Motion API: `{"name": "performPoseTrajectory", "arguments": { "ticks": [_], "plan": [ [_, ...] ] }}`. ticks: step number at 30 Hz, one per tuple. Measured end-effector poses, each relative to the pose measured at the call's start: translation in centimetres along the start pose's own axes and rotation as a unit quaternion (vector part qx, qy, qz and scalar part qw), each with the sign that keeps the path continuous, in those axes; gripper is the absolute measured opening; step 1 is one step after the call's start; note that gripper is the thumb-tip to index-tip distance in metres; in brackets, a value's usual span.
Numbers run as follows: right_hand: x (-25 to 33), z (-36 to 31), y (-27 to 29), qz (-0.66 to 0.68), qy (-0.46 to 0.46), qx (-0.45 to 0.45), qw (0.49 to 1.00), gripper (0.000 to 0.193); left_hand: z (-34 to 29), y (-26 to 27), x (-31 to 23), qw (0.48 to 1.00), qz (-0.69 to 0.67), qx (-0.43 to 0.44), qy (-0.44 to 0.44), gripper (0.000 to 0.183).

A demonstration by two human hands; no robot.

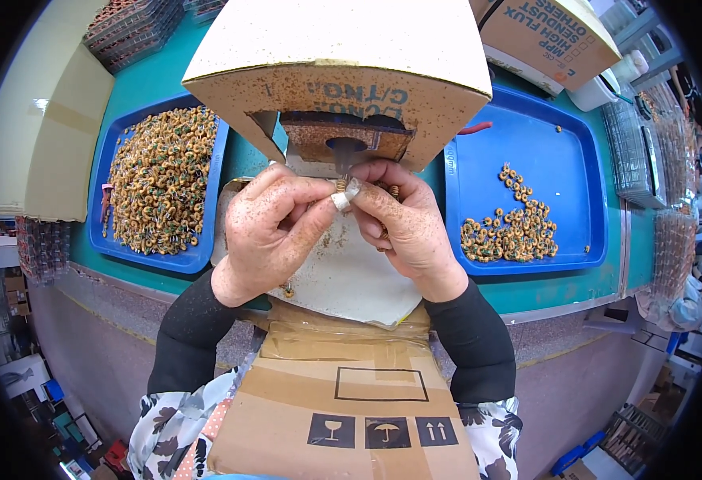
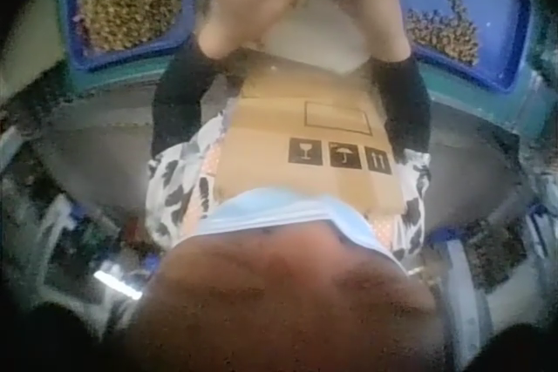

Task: Assemble small metal and plastic components using a manual hand press on a manufacturing line.

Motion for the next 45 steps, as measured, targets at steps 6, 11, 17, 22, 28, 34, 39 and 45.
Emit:
{"name": "performPoseTrajectory", "arguments": {
  "ticks": [6,11,17,22,28,34,39,45],
  "plan": [
    [0.0,0.0,-0.1,0.004,0.004,0.018,1.0,0.016,-0.2,0.0,-0.1,1.0,-0.011,-0.003,0.008,0.015],
    [-0.1,0.0,0.0,0.005,0.004,0.007,1.0,0.016,-0.2,0.0,0.0,1.0,-0.01,0.001,0.012,0.014],
    [-0.1,0.0,0.0,-0.007,0.007,-0.008,1.0,0.016,0.4,0.2,0.2,1.0,-0.009,0.018,0.011,0.011],
    [-0.1,0.0,-0.2,-0.007,0.012,-0.016,1.0,0.015,0.4,0.1,0.4,1.0,-0.011,0.024,0.01,0.011],
    [-0.1,-0.1,0.0,-0.014,0.009,-0.005,1.0,0.015,0.0,0.0,0.1,1.0,-0.016,0.008,0.012,0.011],
    [-0.4,-0.2,0.2,-0.042,0.006,-0.005,0.999,0.016,-0.5,0.1,0.5,0.999,-0.028,0.001,0.043,0.014],
    [-0.3,-0.2,-0.1,-0.07,0.009,0.001,0.997,0.018,-0.8,-0.5,2.4,0.992,-0.064,0.021,0.107,0.014],
    [-0.6,-0.1,-1.2,-0.036,-0.021,0.046,0.998,0.028,-3.1,-3.6,6.3,0.746,-0.601,0.036,0.283,0.017]
  ]
}}
Point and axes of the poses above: each hand's wrist, its own z-axis towards the middle knuckle, its own y-axis out of the back of the hand, x = y × z, the point moved 8 cm from there along z, towards the middle knuckle, and after that the axes turned 9 degrees about x, right-handed, at the moved point
